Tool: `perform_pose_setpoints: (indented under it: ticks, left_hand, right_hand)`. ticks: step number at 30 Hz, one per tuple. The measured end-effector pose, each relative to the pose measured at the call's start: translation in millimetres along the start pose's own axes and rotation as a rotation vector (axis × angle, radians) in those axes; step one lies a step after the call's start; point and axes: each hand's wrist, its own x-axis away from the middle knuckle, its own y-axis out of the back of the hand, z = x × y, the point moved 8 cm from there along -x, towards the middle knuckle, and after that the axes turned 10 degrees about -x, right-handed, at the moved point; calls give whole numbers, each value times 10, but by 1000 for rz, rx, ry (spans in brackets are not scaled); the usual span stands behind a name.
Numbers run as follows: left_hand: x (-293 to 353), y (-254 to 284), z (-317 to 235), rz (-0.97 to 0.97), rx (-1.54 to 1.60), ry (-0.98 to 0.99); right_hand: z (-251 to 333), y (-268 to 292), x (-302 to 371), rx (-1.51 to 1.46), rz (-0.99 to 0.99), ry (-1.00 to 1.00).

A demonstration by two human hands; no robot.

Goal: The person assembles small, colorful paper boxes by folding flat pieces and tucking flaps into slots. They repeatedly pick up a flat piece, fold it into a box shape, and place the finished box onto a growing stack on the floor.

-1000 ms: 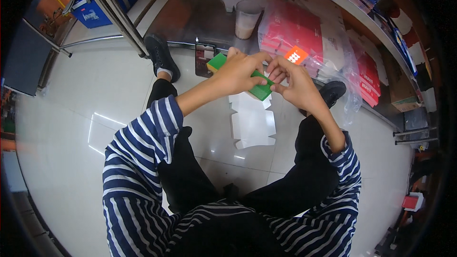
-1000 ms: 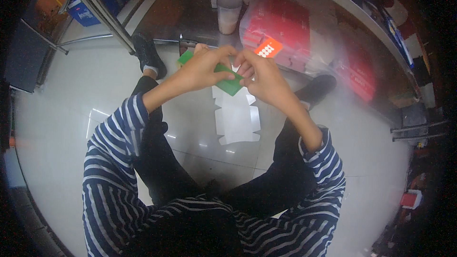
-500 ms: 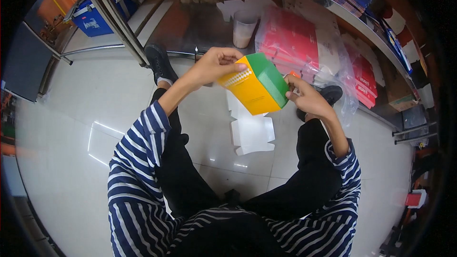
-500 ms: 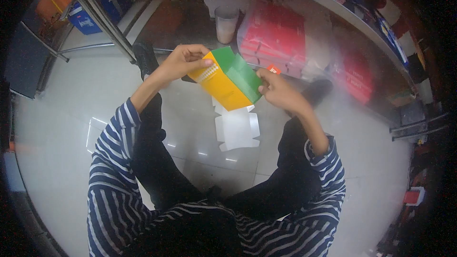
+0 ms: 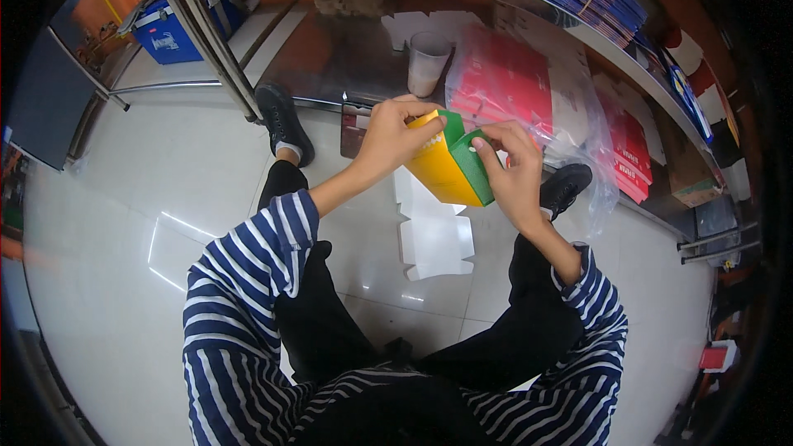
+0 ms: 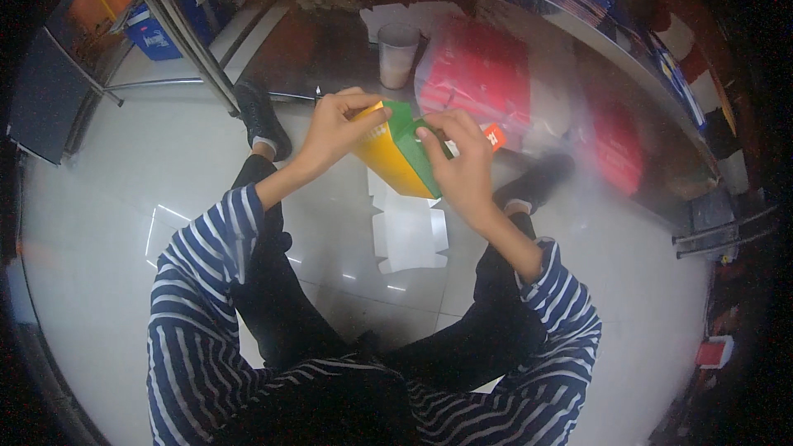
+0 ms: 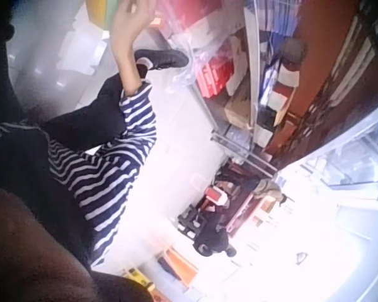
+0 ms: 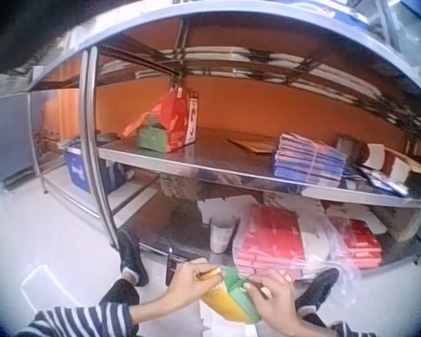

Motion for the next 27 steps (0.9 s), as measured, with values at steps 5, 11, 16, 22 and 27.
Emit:
perform_pose_setpoints:
  ticks: [5, 11, 16, 22, 27]
  left_hand:
    - [32, 0, -163, 82, 43, -90]
    - [127, -39, -330, 158, -8, -147]
    - [145, 12, -461, 136, -20, -233]
    - [168, 51, -543, 153, -86, -345]
    - [216, 1, -582, 221, -113, -436]
  right_hand:
    - [284, -44, 65, 216, 89, 383]
    - [543, -72, 158, 332, 189, 751]
    - [582, -46, 170, 350, 157, 774]
    - [562, -65, 138, 346, 154, 717]
    - [471, -55, 93, 222, 121, 562]
